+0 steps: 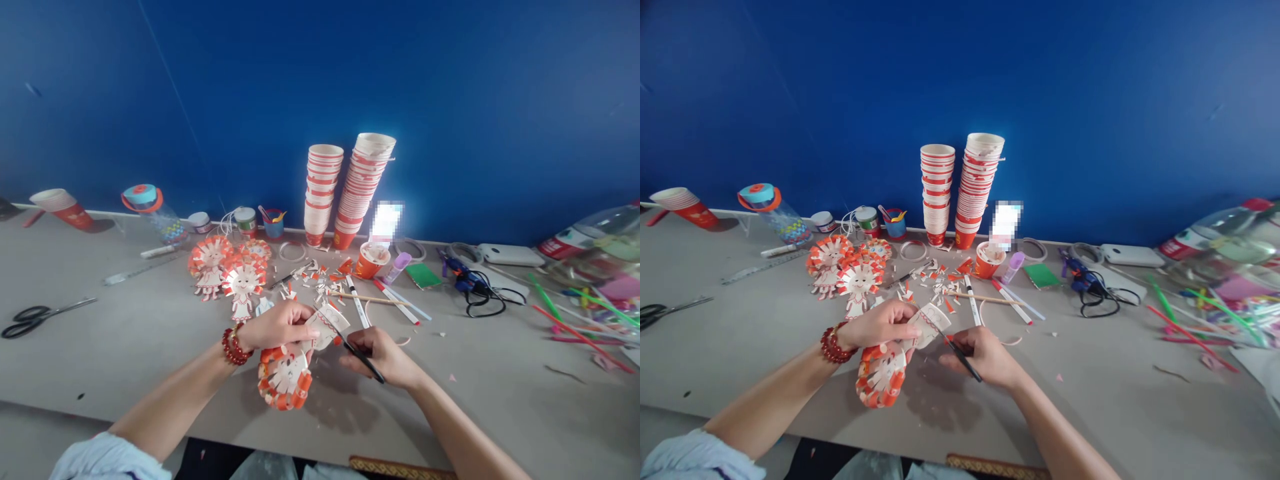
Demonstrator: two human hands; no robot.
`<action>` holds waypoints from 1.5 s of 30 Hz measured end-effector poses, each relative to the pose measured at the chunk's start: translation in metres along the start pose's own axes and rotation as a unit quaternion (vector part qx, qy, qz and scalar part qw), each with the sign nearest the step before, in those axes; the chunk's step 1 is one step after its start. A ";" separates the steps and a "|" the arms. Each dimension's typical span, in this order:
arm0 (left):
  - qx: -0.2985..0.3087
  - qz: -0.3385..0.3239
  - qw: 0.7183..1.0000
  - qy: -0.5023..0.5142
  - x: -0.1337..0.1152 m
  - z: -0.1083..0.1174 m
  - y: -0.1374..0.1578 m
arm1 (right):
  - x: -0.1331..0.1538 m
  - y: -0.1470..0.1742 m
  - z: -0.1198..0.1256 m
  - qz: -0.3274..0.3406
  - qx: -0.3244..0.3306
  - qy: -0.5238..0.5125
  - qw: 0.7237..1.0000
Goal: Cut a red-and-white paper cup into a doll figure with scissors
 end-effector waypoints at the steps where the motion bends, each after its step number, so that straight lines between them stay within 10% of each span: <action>1: 0.005 -0.001 1.000 0.004 0.001 -0.001 0.000 | 0.000 0.000 -0.001 -0.002 0.002 -0.008 1.000; 37: -0.022 -0.024 0.994 0.102 0.009 -0.034 -0.014 | -0.002 -0.001 -0.013 -0.031 0.058 -0.244 0.968; 45: -0.062 -0.038 0.991 0.113 0.010 -0.044 -0.015 | -0.010 -0.001 -0.021 -0.017 -0.028 -0.227 0.973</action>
Point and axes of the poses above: each hand's wrist, its own y-axis away from the middle knuckle, its own z-axis out of the back of the hand, x = y × z, the point moved 1 cm from there along -y, towards the middle knuckle, and after that the axes turned 14 degrees about -y, right-handed, at the moved point
